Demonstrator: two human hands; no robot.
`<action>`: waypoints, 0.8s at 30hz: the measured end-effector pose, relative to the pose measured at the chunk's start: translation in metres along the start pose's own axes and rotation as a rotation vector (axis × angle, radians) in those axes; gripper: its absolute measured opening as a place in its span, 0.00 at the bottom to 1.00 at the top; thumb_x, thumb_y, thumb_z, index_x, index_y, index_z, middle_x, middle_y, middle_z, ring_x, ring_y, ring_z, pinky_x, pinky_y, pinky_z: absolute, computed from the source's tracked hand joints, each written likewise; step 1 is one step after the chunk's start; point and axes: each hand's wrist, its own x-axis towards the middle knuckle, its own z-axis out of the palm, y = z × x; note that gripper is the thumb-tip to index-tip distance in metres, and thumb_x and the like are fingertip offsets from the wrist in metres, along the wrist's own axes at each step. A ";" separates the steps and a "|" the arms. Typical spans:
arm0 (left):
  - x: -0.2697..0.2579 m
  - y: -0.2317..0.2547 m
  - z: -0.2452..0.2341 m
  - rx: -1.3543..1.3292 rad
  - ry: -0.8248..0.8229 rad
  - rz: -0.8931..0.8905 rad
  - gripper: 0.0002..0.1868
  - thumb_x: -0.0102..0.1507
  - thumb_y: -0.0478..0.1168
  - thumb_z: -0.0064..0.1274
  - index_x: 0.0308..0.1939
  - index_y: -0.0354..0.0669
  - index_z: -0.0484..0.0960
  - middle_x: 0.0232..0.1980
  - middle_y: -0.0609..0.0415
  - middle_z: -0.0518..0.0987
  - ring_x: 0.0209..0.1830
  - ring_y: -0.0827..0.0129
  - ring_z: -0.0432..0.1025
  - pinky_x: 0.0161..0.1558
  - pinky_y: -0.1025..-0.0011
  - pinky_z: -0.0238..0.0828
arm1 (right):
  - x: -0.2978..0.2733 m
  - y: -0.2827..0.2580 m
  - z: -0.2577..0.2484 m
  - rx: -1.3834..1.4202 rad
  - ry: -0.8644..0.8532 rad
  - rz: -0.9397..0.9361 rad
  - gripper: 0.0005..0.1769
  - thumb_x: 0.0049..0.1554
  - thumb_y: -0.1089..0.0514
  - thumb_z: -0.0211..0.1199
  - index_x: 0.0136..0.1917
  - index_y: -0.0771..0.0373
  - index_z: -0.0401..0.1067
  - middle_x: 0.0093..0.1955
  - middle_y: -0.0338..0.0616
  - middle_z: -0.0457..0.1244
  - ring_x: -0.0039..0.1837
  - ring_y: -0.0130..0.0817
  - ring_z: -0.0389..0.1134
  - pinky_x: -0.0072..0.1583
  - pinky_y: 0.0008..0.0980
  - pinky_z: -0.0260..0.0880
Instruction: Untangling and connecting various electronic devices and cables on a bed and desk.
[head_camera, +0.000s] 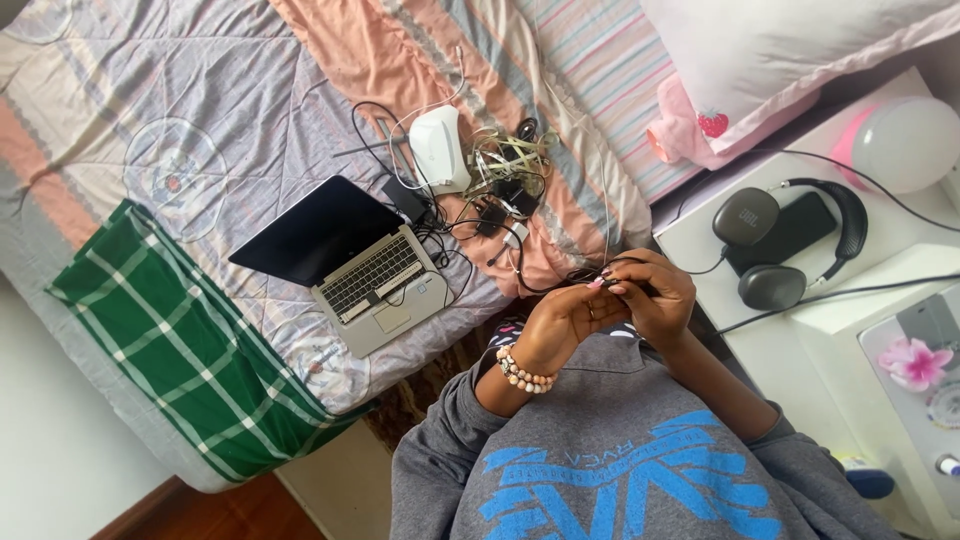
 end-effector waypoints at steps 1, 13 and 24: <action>0.007 -0.003 -0.009 -0.002 0.005 0.012 0.20 0.76 0.42 0.37 0.61 0.27 0.75 0.61 0.40 0.79 0.62 0.55 0.75 0.68 0.56 0.69 | 0.004 0.002 -0.003 0.007 -0.010 -0.003 0.05 0.58 0.64 0.68 0.46 0.68 0.75 0.50 0.50 0.70 0.55 0.35 0.72 0.60 0.31 0.73; 0.116 -0.069 -0.196 -0.027 0.372 0.300 0.16 0.71 0.40 0.41 0.53 0.30 0.80 0.48 0.48 0.83 0.45 0.66 0.79 0.48 0.70 0.76 | 0.012 0.106 0.045 0.053 -0.464 0.352 0.45 0.55 0.66 0.66 0.78 0.66 0.46 0.62 0.48 0.64 0.63 0.32 0.67 0.63 0.28 0.67; 0.136 -0.093 -0.264 -0.045 0.727 0.449 0.12 0.69 0.37 0.49 0.54 0.34 0.81 0.43 0.48 0.83 0.37 0.69 0.79 0.37 0.76 0.77 | -0.001 0.267 0.079 0.072 -0.537 0.417 0.16 0.61 0.68 0.66 0.63 0.69 0.75 0.57 0.46 0.70 0.57 0.27 0.71 0.58 0.26 0.72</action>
